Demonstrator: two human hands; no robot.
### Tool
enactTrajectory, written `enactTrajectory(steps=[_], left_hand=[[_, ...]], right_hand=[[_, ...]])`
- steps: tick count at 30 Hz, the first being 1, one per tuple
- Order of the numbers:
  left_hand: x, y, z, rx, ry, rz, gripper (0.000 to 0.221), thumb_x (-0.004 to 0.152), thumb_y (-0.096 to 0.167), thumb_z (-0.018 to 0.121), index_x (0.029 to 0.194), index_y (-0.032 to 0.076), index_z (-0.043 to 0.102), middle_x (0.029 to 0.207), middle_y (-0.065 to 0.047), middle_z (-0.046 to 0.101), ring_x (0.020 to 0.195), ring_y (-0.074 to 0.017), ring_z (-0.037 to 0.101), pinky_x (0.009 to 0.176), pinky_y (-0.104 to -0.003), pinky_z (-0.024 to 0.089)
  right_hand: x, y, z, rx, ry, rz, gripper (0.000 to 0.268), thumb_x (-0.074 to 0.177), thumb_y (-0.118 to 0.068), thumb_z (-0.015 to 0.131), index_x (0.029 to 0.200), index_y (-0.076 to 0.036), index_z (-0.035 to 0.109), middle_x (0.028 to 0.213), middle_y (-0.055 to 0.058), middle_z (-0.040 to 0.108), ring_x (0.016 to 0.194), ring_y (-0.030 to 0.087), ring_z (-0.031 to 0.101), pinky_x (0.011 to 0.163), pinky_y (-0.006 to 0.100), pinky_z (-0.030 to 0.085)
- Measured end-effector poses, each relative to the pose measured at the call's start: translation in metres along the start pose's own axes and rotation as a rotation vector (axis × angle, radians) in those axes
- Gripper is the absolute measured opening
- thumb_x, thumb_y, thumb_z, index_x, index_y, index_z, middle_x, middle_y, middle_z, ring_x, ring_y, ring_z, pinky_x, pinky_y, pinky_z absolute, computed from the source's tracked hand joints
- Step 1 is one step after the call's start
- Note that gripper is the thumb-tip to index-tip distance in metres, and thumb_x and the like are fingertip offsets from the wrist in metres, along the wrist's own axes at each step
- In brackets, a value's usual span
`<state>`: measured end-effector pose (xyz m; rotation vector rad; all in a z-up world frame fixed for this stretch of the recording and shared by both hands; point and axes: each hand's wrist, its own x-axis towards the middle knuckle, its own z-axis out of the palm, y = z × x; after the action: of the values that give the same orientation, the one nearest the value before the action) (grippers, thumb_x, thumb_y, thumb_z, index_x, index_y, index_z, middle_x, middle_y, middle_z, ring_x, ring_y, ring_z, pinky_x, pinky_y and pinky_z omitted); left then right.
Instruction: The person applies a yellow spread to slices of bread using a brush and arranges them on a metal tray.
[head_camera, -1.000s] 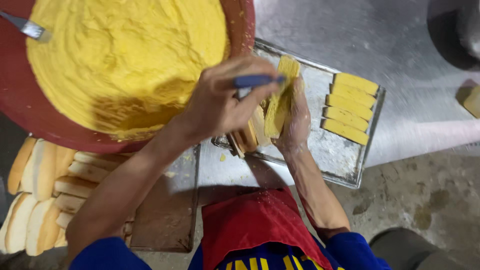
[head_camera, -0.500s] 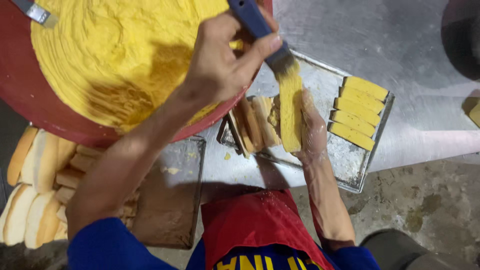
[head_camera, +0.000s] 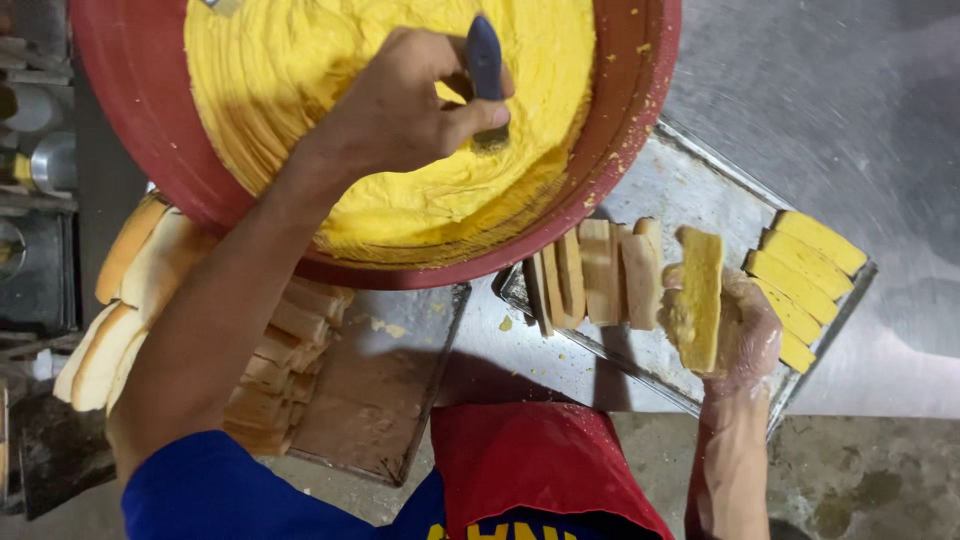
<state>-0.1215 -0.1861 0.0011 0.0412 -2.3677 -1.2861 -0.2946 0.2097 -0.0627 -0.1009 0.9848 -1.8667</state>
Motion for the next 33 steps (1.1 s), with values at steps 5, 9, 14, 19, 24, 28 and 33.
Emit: enactTrajectory(steps=[5,9,14,19,24,28,33], left_hand=[[-0.016,-0.028,0.013,0.047,-0.151,-0.137,0.016,0.094,0.012,0.078,0.103,0.000,0.074,0.098,-0.013,0.078,0.089,-0.0202,0.078,0.084,-0.038,0.063],[-0.026,-0.019,0.020,0.038,-0.086,-0.281,0.014,0.095,0.013,0.077,0.101,0.000,0.076,0.092,-0.011,0.078,0.088,-0.0225,0.077,0.080,-0.042,0.061],[-0.031,0.023,-0.002,-0.368,0.232,-0.455,0.021,0.100,0.017,0.074,0.111,0.000,0.070,0.099,-0.007,0.075,0.093,-0.0170,0.077,0.076,-0.031,0.068],[-0.019,0.066,0.027,-0.779,0.318,-0.566,0.018,0.099,0.015,0.073,0.110,0.001,0.071,0.098,-0.006,0.073,0.091,-0.0141,0.076,0.072,-0.028,0.068],[-0.005,0.104,0.075,-0.465,0.249,-0.282,0.017,0.099,0.013,0.072,0.110,0.000,0.072,0.094,-0.011,0.077,0.082,-0.0175,0.078,0.065,-0.029,0.066],[0.017,0.101,0.118,-0.140,0.222,0.390,0.008,0.113,0.008,0.068,0.120,0.003,0.068,0.118,-0.013,0.072,0.103,-0.0192,0.076,0.083,-0.025,0.071],[-0.008,0.119,0.159,-0.080,0.090,0.512,0.010,0.106,0.006,0.063,0.114,0.003,0.067,0.111,-0.013,0.072,0.100,-0.0229,0.074,0.082,-0.031,0.065]], right_hand=[[0.008,0.004,-0.021,-0.041,0.202,-0.060,0.051,0.107,-0.017,0.055,0.152,0.005,0.048,0.105,0.017,0.059,0.092,0.026,0.062,0.081,0.032,0.058],[0.009,-0.002,-0.003,0.136,0.226,-0.140,0.044,0.105,-0.013,0.065,0.141,0.005,0.047,0.117,0.022,0.057,0.109,0.034,0.060,0.103,0.045,0.053],[0.000,-0.017,0.033,0.269,0.112,-0.255,0.058,0.091,-0.016,0.067,0.144,0.002,0.053,0.140,0.025,0.054,0.130,0.042,0.059,0.116,0.065,0.047],[0.013,-0.016,0.039,0.460,-0.332,-0.218,0.053,0.102,-0.026,0.065,0.148,-0.004,0.053,0.148,0.031,0.051,0.122,0.037,0.063,0.110,0.054,0.051],[0.021,-0.002,0.044,0.368,-0.277,-0.184,0.046,0.114,-0.024,0.053,0.156,-0.005,0.051,0.141,0.028,0.056,0.111,0.032,0.066,0.094,0.041,0.060],[0.025,0.001,0.043,0.312,-0.004,-0.079,0.045,0.113,-0.029,0.043,0.147,0.000,0.049,0.125,0.021,0.063,0.110,0.030,0.068,0.096,0.041,0.064],[0.030,0.000,0.033,0.392,-0.071,-0.077,0.045,0.115,-0.028,0.041,0.148,0.002,0.050,0.128,0.024,0.065,0.108,0.031,0.071,0.094,0.043,0.062]])
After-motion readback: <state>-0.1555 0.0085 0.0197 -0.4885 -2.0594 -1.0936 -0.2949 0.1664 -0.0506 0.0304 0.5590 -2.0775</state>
